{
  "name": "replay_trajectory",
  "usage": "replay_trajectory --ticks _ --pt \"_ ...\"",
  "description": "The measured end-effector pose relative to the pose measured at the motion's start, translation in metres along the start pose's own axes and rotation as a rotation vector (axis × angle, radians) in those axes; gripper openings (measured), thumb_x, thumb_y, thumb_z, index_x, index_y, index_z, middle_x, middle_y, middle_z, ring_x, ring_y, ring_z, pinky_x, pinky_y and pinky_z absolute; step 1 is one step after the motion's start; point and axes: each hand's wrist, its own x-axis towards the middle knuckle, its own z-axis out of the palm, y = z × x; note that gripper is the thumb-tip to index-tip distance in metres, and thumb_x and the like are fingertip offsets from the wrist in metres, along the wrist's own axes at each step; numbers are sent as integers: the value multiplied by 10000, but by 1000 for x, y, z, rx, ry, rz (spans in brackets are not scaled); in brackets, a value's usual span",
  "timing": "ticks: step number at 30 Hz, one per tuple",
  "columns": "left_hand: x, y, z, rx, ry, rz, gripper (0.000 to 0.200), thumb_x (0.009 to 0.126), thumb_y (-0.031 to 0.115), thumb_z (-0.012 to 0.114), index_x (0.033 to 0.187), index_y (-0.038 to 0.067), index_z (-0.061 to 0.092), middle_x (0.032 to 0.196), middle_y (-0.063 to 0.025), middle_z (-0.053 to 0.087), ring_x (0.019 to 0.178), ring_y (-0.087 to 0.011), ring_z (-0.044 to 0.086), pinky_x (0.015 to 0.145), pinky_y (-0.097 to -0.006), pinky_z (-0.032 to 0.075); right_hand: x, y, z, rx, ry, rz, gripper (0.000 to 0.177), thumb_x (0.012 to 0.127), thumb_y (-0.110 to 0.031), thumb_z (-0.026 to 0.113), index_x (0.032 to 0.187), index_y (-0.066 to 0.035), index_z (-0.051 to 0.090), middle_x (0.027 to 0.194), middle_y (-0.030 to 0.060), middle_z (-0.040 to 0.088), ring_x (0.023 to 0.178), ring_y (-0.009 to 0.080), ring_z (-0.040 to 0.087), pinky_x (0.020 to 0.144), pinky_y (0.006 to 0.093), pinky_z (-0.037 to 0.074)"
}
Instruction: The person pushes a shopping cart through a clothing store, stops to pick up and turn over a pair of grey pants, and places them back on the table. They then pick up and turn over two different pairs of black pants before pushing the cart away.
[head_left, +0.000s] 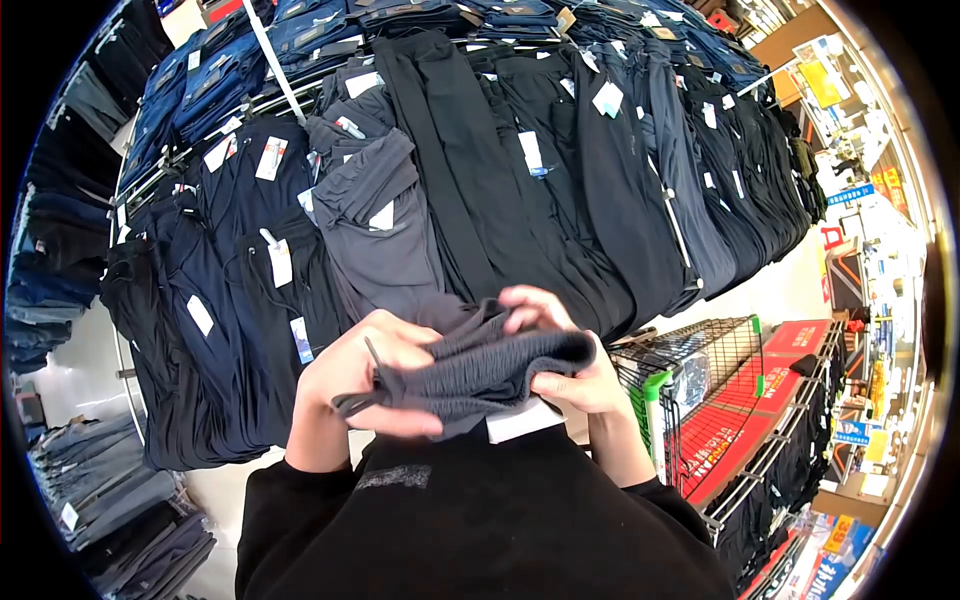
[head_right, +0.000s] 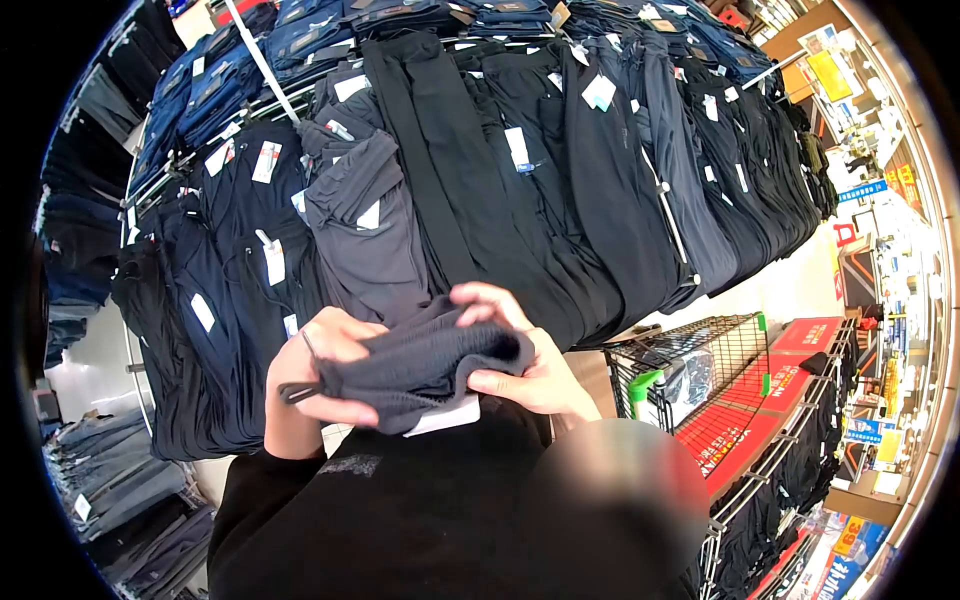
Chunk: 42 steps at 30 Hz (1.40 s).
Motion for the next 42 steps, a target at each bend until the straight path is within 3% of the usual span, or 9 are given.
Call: replay_trajectory --ticks 2,5,7,15,17,25,35,40,42 --pt "11 -4 10 -146 17 265 273 688 78 848 671 -47 605 731 -152 618 638 -292 615 564 -352 449 2 4 -1 -144 10 -229 199 768 -100 820 899 23 734 1611 197 249 1449 334 292 1108 453 358" --pt "6 -1 8 -203 -29 211 320 689 56 861 774 -1 558 766 -151 626 658 -281 599 583 -369 447 4 1 13 245 -11 18 379 755 -111 826 1058 67 686 1615 242 238 1450 346 335 1160 452 306" --pt "3 -8 11 -306 62 207 433 687 44 874 941 42 523 821 -114 629 708 -223 602 652 -353 458 -8 17 11 421 30 103 535 771 -45 805 1242 70 578 1408 177 513 1259 250 534 1076 390 414" --pt "-16 -40 -1 -553 618 -76 1068 655 187 887 1507 -73 298 1522 -194 390 1329 -240 497 1097 -357 405 7 25 20 266 287 74 195 847 44 748 1036 33 704 934 35 708 842 108 642 802 264 525" --pt "-30 -67 1 -958 557 -138 1071 598 342 929 1427 -100 415 1361 -176 581 1246 -259 577 1093 -369 418 11 26 17 160 244 75 185 858 21 746 1041 26 720 962 21 719 865 92 633 803 255 512" --pt "-49 -89 19 -685 749 -402 503 884 130 730 1335 -28 571 1257 -113 659 1159 -246 624 1018 -387 485 45 31 14 117 259 57 348 919 -52 699 1237 59 614 1158 84 685 1047 141 625 964 307 489" --pt "-56 -154 -135 -1335 652 -270 728 920 631 573 1352 45 568 1245 -174 650 1073 -350 651 977 -469 506 35 79 -56 -240 430 217 332 963 -208 663 1244 -36 623 1209 93 661 1093 178 627 950 301 480" --pt "-42 -208 -179 -335 1487 -954 814 896 549 662 1442 -16 451 1423 -164 535 1238 -280 554 1033 -417 440 7 138 -95 -1171 548 86 339 841 -255 749 1094 -41 674 1082 139 673 1029 330 634 934 419 495" --pt "-38 -217 -168 7 1423 -713 835 889 460 689 1483 -38 379 1476 -203 478 1313 -282 509 1075 -387 398 -2 147 -103 -1520 494 -86 323 821 -262 737 1066 -58 681 1095 114 657 1073 297 607 970 424 444"
